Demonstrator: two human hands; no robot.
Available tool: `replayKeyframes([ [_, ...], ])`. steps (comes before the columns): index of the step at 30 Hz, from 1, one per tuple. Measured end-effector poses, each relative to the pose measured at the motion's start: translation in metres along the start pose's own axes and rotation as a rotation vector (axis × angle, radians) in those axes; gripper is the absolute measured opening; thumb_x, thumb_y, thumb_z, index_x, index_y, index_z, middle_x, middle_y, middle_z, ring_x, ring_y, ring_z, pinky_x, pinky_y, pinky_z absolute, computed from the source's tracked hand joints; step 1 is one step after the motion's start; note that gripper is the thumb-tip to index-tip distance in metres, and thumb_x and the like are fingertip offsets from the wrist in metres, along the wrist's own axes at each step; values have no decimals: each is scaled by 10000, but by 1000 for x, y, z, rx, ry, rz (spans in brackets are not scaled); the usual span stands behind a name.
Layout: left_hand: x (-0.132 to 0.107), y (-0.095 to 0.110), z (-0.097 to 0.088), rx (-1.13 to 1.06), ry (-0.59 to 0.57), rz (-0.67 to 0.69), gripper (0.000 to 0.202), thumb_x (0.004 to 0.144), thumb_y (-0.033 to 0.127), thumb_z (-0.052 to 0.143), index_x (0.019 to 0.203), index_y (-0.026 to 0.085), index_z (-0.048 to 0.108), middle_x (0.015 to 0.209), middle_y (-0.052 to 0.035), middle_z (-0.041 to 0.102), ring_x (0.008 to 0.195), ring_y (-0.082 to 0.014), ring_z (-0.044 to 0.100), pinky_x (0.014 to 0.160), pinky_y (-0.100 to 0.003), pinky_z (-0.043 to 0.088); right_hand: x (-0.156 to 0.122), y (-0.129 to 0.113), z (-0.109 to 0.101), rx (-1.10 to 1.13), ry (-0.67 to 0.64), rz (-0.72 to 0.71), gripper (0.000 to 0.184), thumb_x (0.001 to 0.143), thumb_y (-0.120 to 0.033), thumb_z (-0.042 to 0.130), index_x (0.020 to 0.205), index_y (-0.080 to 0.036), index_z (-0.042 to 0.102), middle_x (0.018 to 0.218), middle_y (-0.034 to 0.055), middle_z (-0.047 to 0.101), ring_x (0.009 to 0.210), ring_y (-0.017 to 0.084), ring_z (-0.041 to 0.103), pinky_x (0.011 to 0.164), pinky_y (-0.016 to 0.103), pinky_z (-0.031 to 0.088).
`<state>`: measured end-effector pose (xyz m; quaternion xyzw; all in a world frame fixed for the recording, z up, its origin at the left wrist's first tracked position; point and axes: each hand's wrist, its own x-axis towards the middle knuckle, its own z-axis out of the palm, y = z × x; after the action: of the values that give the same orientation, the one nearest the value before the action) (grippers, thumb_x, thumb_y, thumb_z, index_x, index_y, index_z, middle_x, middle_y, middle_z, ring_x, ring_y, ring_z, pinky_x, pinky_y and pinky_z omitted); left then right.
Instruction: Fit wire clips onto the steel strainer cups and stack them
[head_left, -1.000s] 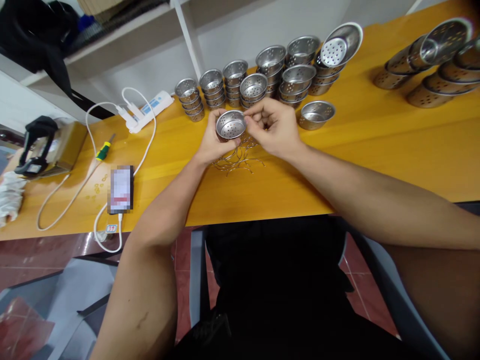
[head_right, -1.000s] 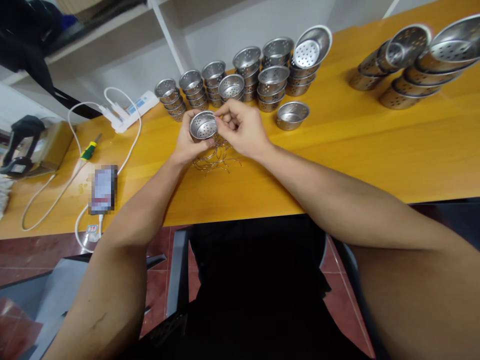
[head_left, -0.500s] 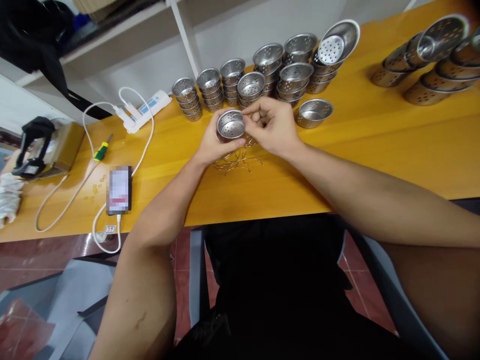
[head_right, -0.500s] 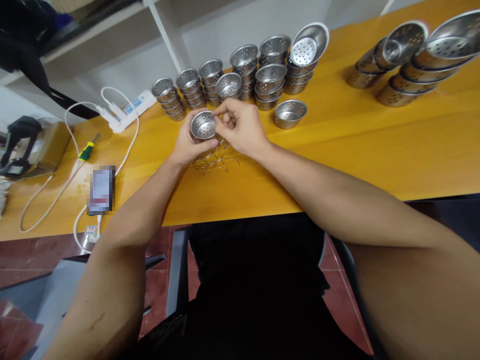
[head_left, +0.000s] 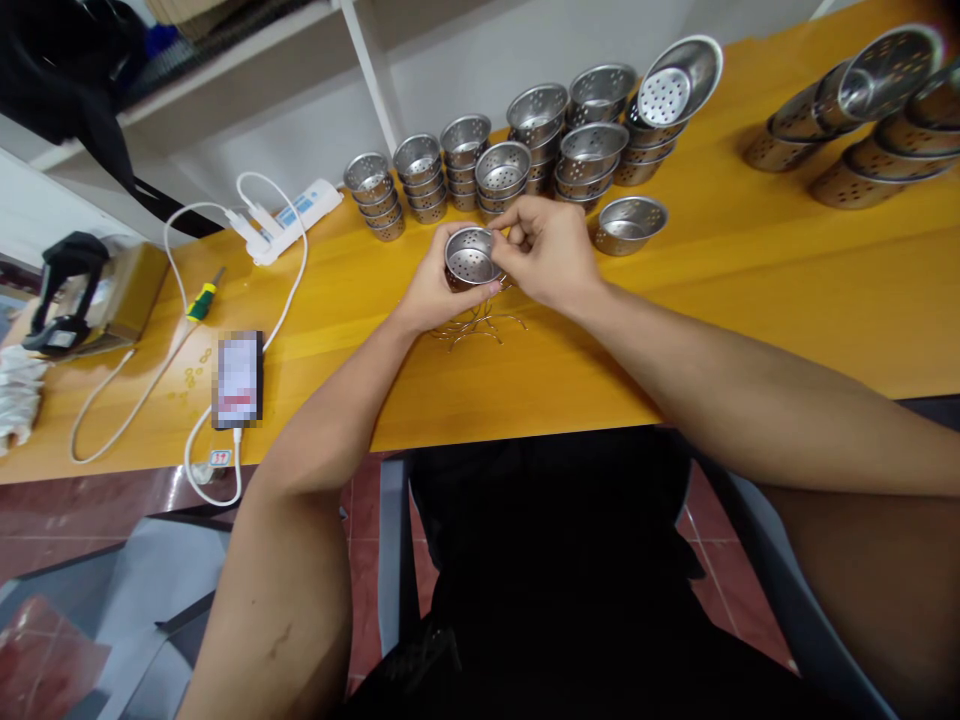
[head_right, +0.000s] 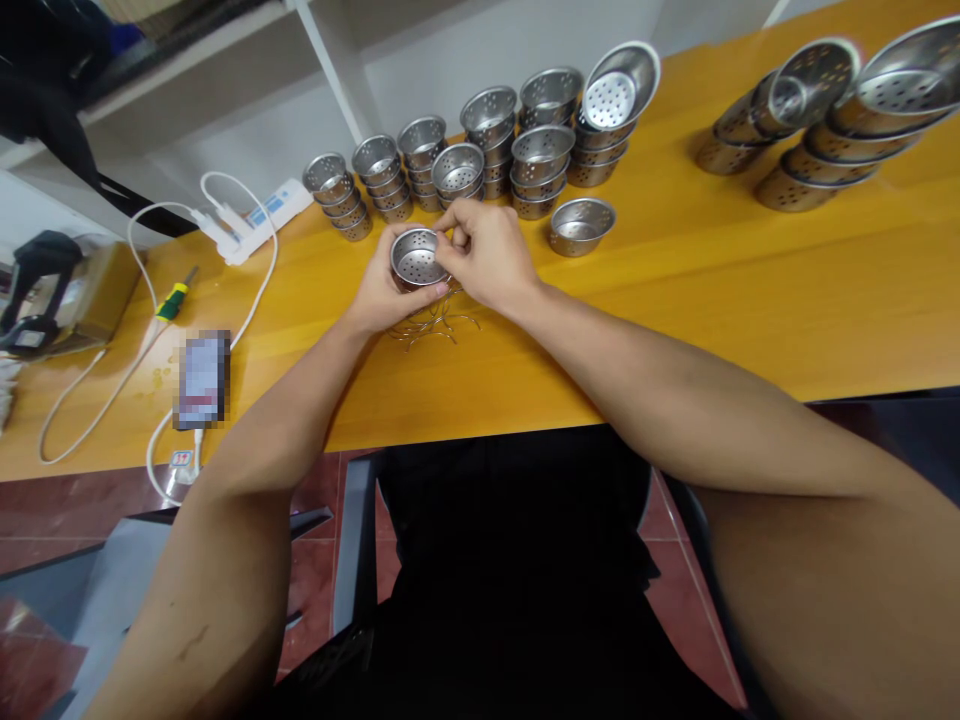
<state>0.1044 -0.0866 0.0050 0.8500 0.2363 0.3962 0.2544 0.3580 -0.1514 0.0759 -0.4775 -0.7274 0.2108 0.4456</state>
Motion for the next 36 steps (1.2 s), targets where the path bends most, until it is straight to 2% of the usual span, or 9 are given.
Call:
replayKeyframes([
  [4,0,3,2,19,22,18,1217,990,1001,917,1870,352,381,1703,-136,684,1579,-349,808,1394,-586,676,2,10,10,105,65,-95,352,1170,-610,923,1272,-277,876,859,44,693,825,291,716,984,531,758],
  [8,0,5,1,4,28,-28,1178,958,1008,945,1794,312,495,1620,-124,743,1516,-339,833,1385,-593,682,1,5,8,189,37,-134,414,1174,-682,932,1205,-277,852,892,53,691,811,261,683,868,468,733],
  [11,-2,6,-3,-110,4,-84,1029,1005,991,910,1696,297,593,1463,-90,800,1316,-286,885,1275,-582,749,3,-2,-3,328,-88,-157,628,1132,-883,933,1151,-264,832,952,75,756,791,236,680,713,403,655],
  [15,-5,6,-5,-307,-35,-166,892,1067,990,832,1620,314,646,1294,-52,797,989,-195,861,1001,-513,825,5,-9,-19,512,-324,-135,815,986,-1051,1011,1116,-270,817,814,32,711,694,201,644,590,341,535],
  [17,-4,5,-4,-316,-45,-160,948,1018,1002,885,1629,316,651,1339,-60,800,1044,-208,874,1033,-520,825,5,-11,-22,573,-381,-102,850,927,-1064,1060,1064,-275,774,745,5,667,617,174,581,526,324,440],
  [19,-3,1,-3,-254,-39,-123,1046,934,998,978,1649,309,648,1420,-73,805,1213,-258,895,1171,-564,800,5,-11,-22,608,-391,-69,873,892,-1067,1088,1031,-281,732,708,-12,638,574,158,530,484,322,363],
  [23,-2,-8,-3,-131,-32,-81,1106,930,961,1007,1700,274,608,1591,-128,785,1454,-333,856,1363,-641,702,7,-6,-19,621,-402,-44,887,908,-1073,1079,1017,-279,699,667,-35,623,558,135,478,472,309,329],
  [31,-1,-8,-4,-116,-59,-93,1084,950,933,1006,1700,270,590,1616,-134,791,1480,-343,844,1413,-644,653,7,-3,-22,617,-431,-8,832,973,-1007,1084,1028,-268,706,668,-40,673,576,117,510,495,275,362],
  [36,-2,-9,-3,-114,-54,-108,1050,971,898,999,1708,271,592,1614,-135,789,1501,-351,834,1451,-654,616,7,-7,-21,638,-422,12,736,963,-841,1186,990,-258,738,690,-11,678,577,141,564,490,283,392],
])
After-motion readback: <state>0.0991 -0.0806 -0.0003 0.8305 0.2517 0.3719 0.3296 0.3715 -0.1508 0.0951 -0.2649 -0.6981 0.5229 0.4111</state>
